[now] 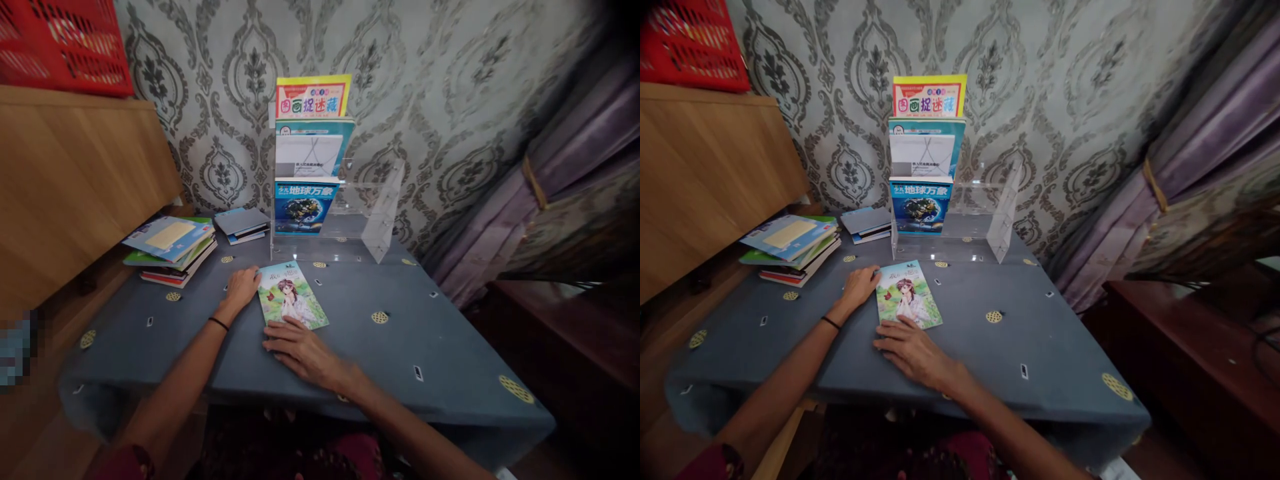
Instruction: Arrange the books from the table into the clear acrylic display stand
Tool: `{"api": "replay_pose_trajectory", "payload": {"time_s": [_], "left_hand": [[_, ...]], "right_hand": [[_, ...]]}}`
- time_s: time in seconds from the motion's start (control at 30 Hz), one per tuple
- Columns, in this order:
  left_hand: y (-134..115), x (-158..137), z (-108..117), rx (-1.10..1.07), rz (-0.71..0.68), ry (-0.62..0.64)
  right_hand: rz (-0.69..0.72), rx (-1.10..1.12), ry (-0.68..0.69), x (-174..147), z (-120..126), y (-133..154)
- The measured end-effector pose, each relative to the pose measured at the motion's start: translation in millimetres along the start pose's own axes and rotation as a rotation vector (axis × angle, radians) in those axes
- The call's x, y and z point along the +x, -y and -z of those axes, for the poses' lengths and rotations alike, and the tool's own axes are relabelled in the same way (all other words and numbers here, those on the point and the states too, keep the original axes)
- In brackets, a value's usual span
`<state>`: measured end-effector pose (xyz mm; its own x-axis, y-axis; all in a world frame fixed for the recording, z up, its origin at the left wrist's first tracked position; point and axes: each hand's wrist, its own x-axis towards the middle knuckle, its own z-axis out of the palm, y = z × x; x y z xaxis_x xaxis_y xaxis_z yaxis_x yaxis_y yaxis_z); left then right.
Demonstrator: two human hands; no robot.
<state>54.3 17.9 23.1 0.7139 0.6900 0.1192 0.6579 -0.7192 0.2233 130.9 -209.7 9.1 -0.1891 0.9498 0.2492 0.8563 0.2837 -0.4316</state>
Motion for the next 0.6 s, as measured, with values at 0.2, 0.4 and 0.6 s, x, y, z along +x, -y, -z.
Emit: {"api": "replay_pose_trajectory", "payload": {"time_s": [0.2,0.4,0.6], "left_hand": [[-1.3,-0.4,-2.1,-0.031,-0.019,-0.019],[-0.8,-0.9,-2.9,-0.029,-0.053,-0.071],[4.9,5.7,-10.3,-0.135,-0.167,-0.134]], "right_hand": [[-0.355,-0.232,-0.097,-17.3,13.8,-41.8],[-0.385,-0.237,-0.122,-23.0,14.6,-53.8],[-0.353,-0.276,-0.153,-16.8,20.7,-42.6]]}}
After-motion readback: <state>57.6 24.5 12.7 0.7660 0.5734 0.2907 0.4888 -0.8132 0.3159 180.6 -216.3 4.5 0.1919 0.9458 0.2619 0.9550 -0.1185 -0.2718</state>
